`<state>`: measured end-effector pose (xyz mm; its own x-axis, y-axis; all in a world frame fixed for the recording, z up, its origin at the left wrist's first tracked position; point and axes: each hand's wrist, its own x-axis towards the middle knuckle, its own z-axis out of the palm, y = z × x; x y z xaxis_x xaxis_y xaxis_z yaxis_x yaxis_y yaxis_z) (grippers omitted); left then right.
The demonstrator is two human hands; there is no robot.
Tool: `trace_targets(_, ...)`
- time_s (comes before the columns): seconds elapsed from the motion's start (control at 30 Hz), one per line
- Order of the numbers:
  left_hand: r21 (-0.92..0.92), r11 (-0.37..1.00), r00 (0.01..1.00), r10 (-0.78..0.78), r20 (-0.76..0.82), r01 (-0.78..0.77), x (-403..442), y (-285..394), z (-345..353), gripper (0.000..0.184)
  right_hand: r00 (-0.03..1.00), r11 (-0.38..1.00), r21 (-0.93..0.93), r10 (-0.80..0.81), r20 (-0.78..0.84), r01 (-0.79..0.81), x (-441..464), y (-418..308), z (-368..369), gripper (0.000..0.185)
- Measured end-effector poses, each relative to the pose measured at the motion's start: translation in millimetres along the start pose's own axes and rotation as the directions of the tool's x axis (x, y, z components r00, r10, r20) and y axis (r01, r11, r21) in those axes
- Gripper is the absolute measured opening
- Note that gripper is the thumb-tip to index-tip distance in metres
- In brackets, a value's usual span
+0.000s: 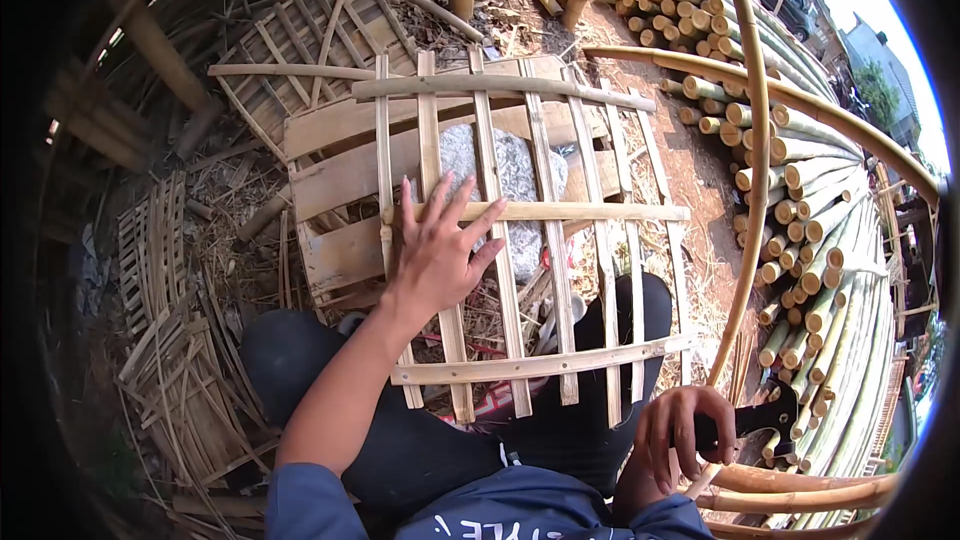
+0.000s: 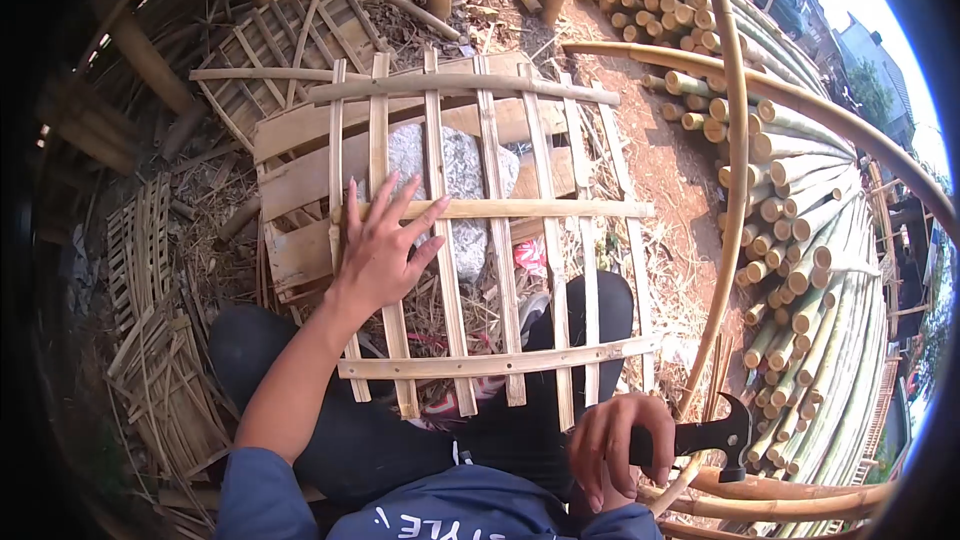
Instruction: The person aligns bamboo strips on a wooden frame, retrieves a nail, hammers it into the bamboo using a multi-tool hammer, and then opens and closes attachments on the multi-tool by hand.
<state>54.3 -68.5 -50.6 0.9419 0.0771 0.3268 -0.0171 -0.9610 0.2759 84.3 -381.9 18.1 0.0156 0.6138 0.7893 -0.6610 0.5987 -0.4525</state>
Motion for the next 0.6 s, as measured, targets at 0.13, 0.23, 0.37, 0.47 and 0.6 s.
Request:
trace_targets(0.13, -0.018, 1.0, 1.0, 0.0, -0.009, 0.0, 0.2, -0.1, -0.5, 0.049, 0.997, 0.998, -0.015, -0.054, -0.053, 0.053, -14.4, -4.9, 5.8, 0.015)
trace_targets(0.23, -0.02, 1.0, 1.0, 0.004, -0.01, -0.004, -0.3, -0.2, 0.1, 0.049, 0.988, 0.993, -0.047, -0.114, -0.107, 0.11, -22.5, -4.2, 11.7, 0.014)
trace_targets(0.37, -0.009, 1.0, 1.0, 0.017, -0.025, -0.018, -1.9, 0.3, 0.1, 0.048, 0.983, 0.99, -0.035, -0.137, -0.121, 0.134, -28.8, -6.3, 10.0, 0.014)
trace_targets(0.47, -0.001, 1.0, 0.999, 0.028, -0.038, -0.028, -1.0, 1.7, -0.3, 0.048, 0.979, 0.988, -0.015, -0.152, -0.135, 0.151, -30.6, -4.8, 12.1, 0.014)
trace_targets(0.6, 0.014, 1.0, 0.999, 0.011, -0.034, -0.011, -1.5, 1.8, 0.8, 0.047, 0.976, 0.988, -0.019, -0.156, -0.154, 0.155, -34.1, -3.2, 11.1, 0.015)
